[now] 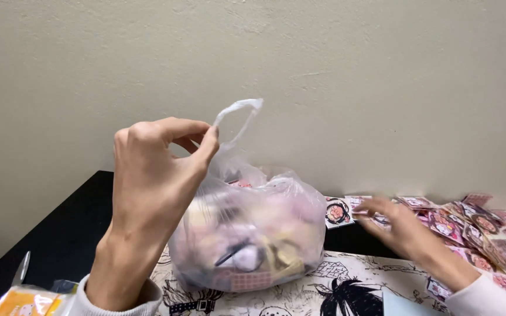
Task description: Assembling hair ties onto decorative cards and placing them into a plastic bag
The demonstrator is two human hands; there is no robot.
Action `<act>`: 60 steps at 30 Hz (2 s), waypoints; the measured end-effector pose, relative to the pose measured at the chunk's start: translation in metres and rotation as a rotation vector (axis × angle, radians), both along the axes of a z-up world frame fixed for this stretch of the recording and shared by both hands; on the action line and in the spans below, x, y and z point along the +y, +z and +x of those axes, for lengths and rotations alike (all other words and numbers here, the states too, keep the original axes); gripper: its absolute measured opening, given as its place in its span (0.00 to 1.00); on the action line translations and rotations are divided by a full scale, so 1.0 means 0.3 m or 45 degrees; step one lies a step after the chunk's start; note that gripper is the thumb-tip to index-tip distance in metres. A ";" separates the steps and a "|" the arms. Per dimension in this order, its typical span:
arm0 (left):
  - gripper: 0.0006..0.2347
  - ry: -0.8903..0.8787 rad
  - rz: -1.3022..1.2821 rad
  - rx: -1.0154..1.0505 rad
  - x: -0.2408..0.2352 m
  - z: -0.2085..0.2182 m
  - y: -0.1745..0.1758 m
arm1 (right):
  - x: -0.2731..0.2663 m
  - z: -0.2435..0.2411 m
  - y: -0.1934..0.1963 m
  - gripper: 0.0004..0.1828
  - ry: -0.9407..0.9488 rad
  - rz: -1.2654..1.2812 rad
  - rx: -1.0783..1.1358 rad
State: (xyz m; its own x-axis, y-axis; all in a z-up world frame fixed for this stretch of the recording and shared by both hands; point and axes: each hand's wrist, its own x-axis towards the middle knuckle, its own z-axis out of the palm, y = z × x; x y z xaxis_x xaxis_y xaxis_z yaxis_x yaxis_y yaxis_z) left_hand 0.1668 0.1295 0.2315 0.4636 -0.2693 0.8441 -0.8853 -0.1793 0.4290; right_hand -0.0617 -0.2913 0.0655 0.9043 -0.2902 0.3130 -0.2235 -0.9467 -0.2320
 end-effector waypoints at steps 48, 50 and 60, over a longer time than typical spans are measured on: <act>0.15 -0.953 0.064 0.454 -0.411 -0.634 -0.706 | 0.258 -0.358 -0.077 0.05 0.280 -0.563 -0.582; 0.21 -0.956 0.107 0.464 -0.419 -0.634 -0.719 | 0.350 -0.377 -0.083 0.04 0.277 -0.386 -0.643; 0.18 -1.103 0.115 0.460 -0.419 -0.623 -0.733 | 0.512 -0.358 -0.107 0.06 0.315 -0.086 -0.746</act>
State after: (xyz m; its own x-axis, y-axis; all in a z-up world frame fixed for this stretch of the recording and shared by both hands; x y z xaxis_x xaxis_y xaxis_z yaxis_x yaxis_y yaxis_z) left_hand -0.0202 0.0037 0.0115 0.3010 -0.7001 0.6475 -0.5418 0.4332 0.7203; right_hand -0.1692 -0.1378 0.0335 0.6156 -0.0569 0.7860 0.1495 -0.9709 -0.1873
